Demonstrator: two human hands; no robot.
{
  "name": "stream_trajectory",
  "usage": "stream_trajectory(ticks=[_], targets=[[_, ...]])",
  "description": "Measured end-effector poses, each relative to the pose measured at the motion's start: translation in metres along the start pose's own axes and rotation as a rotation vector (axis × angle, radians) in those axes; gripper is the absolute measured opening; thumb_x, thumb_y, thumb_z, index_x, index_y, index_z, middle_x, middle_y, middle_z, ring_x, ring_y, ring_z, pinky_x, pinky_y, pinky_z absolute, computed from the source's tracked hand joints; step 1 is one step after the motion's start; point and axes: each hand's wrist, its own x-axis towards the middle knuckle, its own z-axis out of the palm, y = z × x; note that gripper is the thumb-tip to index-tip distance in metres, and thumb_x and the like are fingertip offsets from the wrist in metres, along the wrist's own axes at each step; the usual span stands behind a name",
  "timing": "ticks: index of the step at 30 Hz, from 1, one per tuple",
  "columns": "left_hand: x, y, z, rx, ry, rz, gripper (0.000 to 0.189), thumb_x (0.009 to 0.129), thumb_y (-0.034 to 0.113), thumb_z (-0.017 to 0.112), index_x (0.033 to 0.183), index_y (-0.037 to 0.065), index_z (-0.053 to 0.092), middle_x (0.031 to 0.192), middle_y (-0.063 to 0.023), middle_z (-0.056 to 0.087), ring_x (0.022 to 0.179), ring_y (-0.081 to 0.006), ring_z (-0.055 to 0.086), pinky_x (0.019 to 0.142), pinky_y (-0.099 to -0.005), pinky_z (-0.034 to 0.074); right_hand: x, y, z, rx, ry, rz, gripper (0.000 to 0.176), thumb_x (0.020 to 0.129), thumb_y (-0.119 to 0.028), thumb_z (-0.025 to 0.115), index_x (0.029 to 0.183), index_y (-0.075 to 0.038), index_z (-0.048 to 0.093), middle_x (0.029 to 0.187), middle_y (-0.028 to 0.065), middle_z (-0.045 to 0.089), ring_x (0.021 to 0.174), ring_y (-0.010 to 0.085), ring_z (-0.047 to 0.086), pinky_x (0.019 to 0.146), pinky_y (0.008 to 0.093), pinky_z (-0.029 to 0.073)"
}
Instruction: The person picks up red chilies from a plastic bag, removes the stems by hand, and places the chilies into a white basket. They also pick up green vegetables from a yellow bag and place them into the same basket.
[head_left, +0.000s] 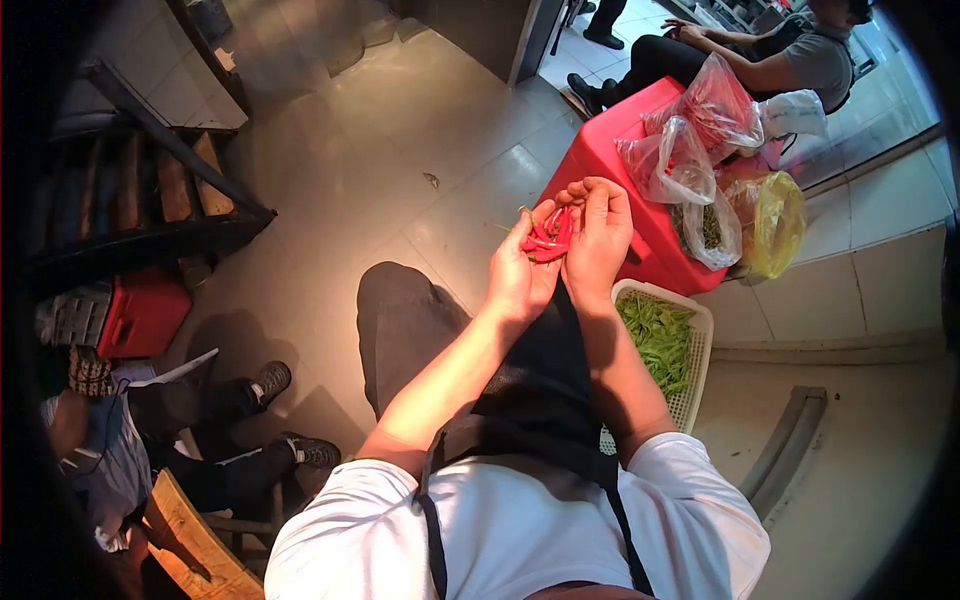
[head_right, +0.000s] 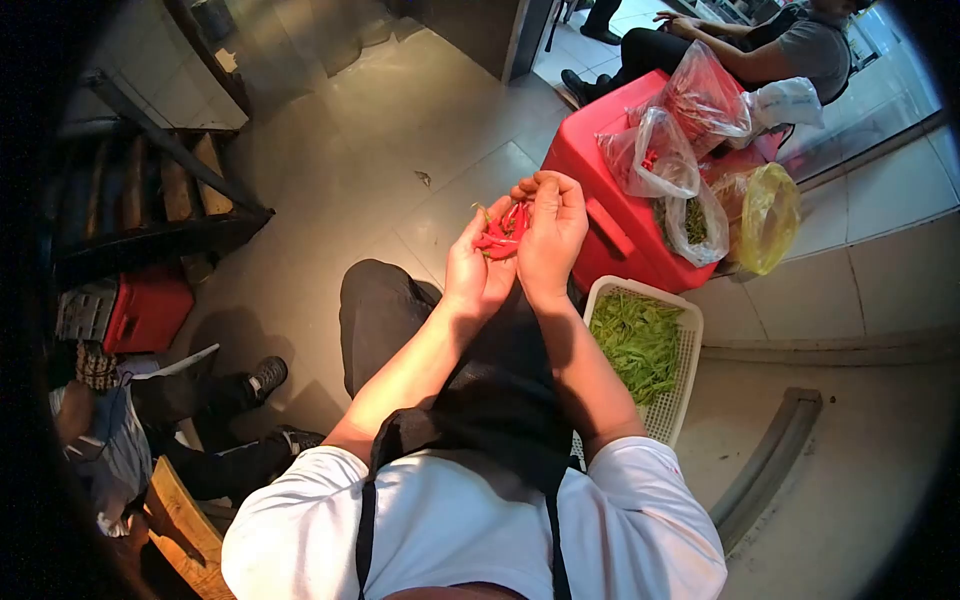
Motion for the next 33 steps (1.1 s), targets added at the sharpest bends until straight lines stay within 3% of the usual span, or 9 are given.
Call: stream_trajectory(ticks=[7,11,15,19,25,26,29,30,33], targets=[[-0.006,0.005,0.001,0.222,0.086,-0.221,0.034,0.102,0.027,0.042,0.125,0.004,0.051,0.121,-0.0102,0.059,0.110,-0.0185,0.058,0.094,-0.0366,0.049,0.017,-0.005,-0.005,-0.186,-0.127,0.070,0.024,0.101,-0.022,0.047,0.098,0.000,0.056,0.088,0.0060,0.060,0.071,0.0091,0.055,0.064,0.0218,0.046],[-0.003,0.010,-0.005,0.254,0.183,-0.326,0.027,0.100,0.029,0.047,0.116,0.009,0.055,0.102,-0.0043,0.065,0.089,-0.0152,0.064,0.076,-0.0309,0.055,0.019,0.000,-0.015,-0.365,-0.197,0.058,0.021,0.100,-0.020,0.050,0.095,-0.001,0.059,0.085,0.0032,0.061,0.066,0.0046,0.053,0.056,0.0195,0.042],[0.000,0.016,-0.011,0.331,0.108,-0.300,0.031,0.101,0.031,0.044,0.115,0.006,0.054,0.105,-0.0063,0.063,0.094,-0.0167,0.063,0.080,-0.0339,0.054,0.028,0.005,-0.016,-0.754,-0.274,-0.361,0.012,0.094,-0.010,0.056,0.094,0.001,0.062,0.081,0.0060,0.060,0.067,0.0106,0.054,0.058,0.0256,0.044],[0.003,0.013,-0.015,0.186,0.089,-0.332,0.030,0.101,0.027,0.045,0.115,0.003,0.054,0.110,-0.0103,0.062,0.100,-0.0220,0.062,0.085,-0.0377,0.054,0.029,0.004,-0.020,-0.559,-0.288,-0.032,0.015,0.096,-0.012,0.055,0.094,0.001,0.061,0.081,0.0066,0.060,0.071,0.0124,0.056,0.063,0.0269,0.046],[0.003,0.005,0.000,-0.022,0.154,-0.339,0.028,0.101,0.021,0.041,0.114,0.001,0.055,0.112,-0.0114,0.062,0.104,-0.0234,0.061,0.091,-0.0394,0.053,0.039,-0.008,-0.020,-0.053,-0.127,0.064,0.036,0.103,-0.030,0.042,0.094,0.001,0.059,0.085,0.0039,0.060,0.079,0.0113,0.055,0.075,0.0248,0.044],[0.004,0.003,-0.002,-0.055,0.150,-0.348,0.028,0.101,0.021,0.041,0.113,0.001,0.055,0.112,-0.0116,0.062,0.104,-0.0234,0.061,0.092,-0.0396,0.053,0.039,-0.005,-0.027,-0.011,-0.128,0.060,0.035,0.103,-0.028,0.041,0.098,0.002,0.058,0.094,0.0082,0.061,0.082,0.0130,0.057,0.075,0.0270,0.048],[0.004,0.003,0.004,-0.091,0.193,-0.345,0.027,0.101,0.021,0.041,0.112,0.001,0.056,0.111,-0.0115,0.062,0.103,-0.0236,0.061,0.092,-0.0394,0.053,0.037,-0.015,-0.036,-0.191,-0.131,0.010,0.037,0.104,-0.030,0.039,0.098,0.002,0.058,0.094,0.0084,0.061,0.083,0.0131,0.057,0.076,0.0268,0.047],[0.003,0.004,0.006,-0.092,0.217,-0.337,0.026,0.101,0.020,0.040,0.112,0.002,0.056,0.110,-0.0113,0.062,0.103,-0.0237,0.061,0.092,-0.0393,0.053,0.035,-0.020,-0.041,-0.265,-0.153,0.041,0.028,0.099,-0.025,0.051,0.103,0.002,0.059,0.097,0.0078,0.061,0.088,0.0138,0.057,0.078,0.0274,0.047],[0.006,0.010,0.007,-0.033,0.196,-0.304,0.026,0.101,0.020,0.041,0.111,0.002,0.056,0.108,-0.0110,0.062,0.100,-0.0236,0.062,0.090,-0.0383,0.054,0.025,-0.052,-0.044,-0.744,-0.541,-0.106,0.027,0.089,-0.017,0.065,0.111,-0.001,0.061,0.100,0.0089,0.063,0.093,0.0162,0.057,0.081,0.0299,0.046]])
